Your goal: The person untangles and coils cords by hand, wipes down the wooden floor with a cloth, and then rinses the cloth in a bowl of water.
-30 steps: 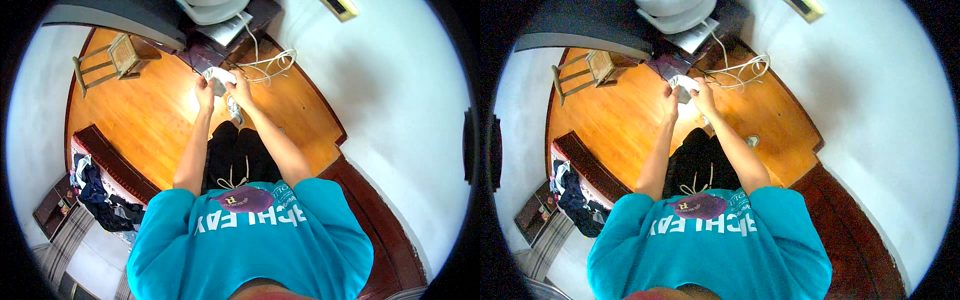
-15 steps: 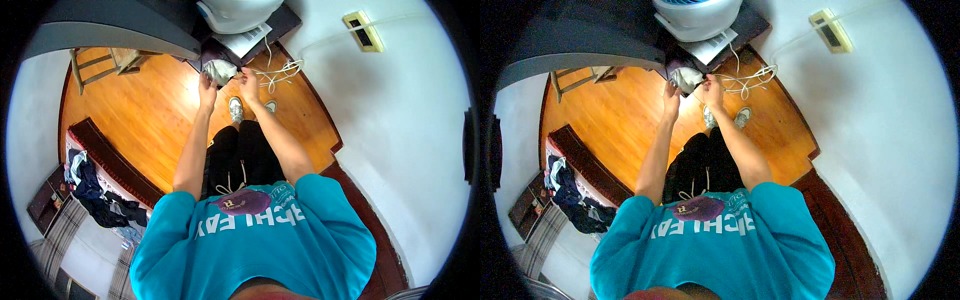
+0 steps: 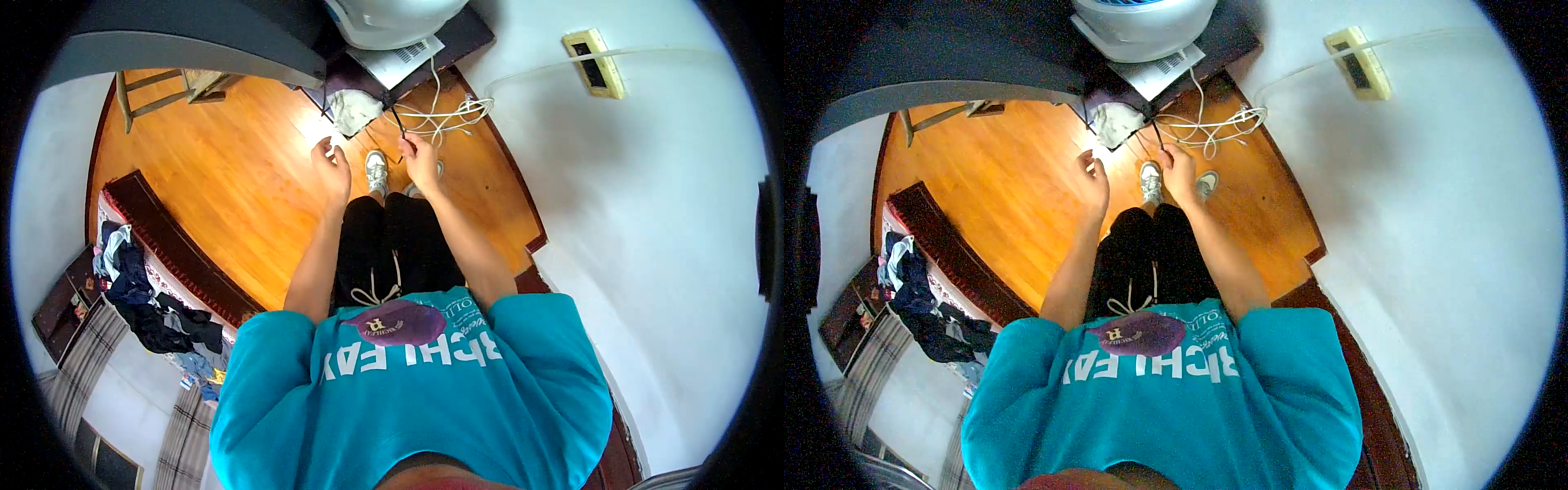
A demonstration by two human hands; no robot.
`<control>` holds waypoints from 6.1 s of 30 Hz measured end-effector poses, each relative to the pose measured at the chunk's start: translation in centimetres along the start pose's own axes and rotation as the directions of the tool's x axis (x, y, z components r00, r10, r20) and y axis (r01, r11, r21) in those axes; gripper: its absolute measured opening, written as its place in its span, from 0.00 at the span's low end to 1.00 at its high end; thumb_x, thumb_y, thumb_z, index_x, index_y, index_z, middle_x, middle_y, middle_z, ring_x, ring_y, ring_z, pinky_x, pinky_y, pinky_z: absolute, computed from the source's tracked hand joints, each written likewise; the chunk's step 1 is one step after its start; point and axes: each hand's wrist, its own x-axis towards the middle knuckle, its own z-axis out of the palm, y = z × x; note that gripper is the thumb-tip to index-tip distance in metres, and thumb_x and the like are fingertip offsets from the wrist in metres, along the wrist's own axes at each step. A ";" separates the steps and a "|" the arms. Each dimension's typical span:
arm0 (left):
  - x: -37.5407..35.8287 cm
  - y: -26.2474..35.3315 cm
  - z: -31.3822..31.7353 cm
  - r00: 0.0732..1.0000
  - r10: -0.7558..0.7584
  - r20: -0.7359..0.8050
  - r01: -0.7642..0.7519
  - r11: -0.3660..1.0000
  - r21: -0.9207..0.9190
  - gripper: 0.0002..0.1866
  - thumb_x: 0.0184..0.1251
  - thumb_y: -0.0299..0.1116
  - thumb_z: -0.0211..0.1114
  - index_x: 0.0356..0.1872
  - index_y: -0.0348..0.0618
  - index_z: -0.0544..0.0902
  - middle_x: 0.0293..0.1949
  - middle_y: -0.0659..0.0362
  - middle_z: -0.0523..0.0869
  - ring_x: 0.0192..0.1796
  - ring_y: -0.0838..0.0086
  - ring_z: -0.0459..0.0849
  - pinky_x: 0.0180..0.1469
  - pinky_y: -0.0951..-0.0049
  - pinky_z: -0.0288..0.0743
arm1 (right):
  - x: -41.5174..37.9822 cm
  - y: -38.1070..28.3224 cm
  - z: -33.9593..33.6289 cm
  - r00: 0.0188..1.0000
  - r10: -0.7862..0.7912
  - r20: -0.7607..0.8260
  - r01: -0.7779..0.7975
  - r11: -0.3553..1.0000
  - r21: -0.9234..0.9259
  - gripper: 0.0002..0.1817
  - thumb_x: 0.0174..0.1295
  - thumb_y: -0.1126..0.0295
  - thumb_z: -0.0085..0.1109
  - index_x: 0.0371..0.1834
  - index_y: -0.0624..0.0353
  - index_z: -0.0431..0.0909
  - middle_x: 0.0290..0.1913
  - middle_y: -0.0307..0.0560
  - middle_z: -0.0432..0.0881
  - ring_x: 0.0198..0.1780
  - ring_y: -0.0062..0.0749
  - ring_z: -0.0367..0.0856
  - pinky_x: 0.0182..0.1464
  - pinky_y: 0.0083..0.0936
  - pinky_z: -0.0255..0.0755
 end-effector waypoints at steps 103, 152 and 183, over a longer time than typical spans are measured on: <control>-3.0 11.1 0.6 0.524 -0.035 0.851 0.270 0.954 -0.128 0.10 0.72 0.28 0.52 0.39 0.37 0.82 0.29 0.65 0.81 0.29 0.82 0.75 0.30 0.81 0.70 | -6.5 -14.2 -13.1 0.808 -0.145 0.571 0.201 0.979 -0.036 0.11 0.70 0.70 0.54 0.44 0.66 0.82 0.25 0.53 0.81 0.27 0.42 0.80 0.33 0.32 0.73; -4.2 12.2 -1.8 0.268 0.567 0.779 -0.956 0.258 0.141 0.06 0.53 0.27 0.64 0.32 0.38 0.83 0.35 0.53 0.84 0.45 0.60 0.83 0.47 0.65 0.79 | -3.1 -13.8 -15.6 0.816 0.019 0.577 0.183 0.940 -0.290 0.13 0.71 0.66 0.52 0.43 0.65 0.82 0.33 0.60 0.85 0.33 0.54 0.84 0.37 0.40 0.75; -5.1 17.0 -5.3 0.431 0.365 0.825 -0.413 0.893 -0.179 0.13 0.74 0.30 0.56 0.30 0.32 0.81 0.21 0.58 0.82 0.25 0.75 0.78 0.30 0.70 0.70 | 0.4 -9.8 -15.4 0.431 0.211 0.878 0.118 0.951 -0.287 0.19 0.67 0.55 0.62 0.29 0.60 0.87 0.24 0.38 0.83 0.25 0.18 0.76 0.27 0.22 0.68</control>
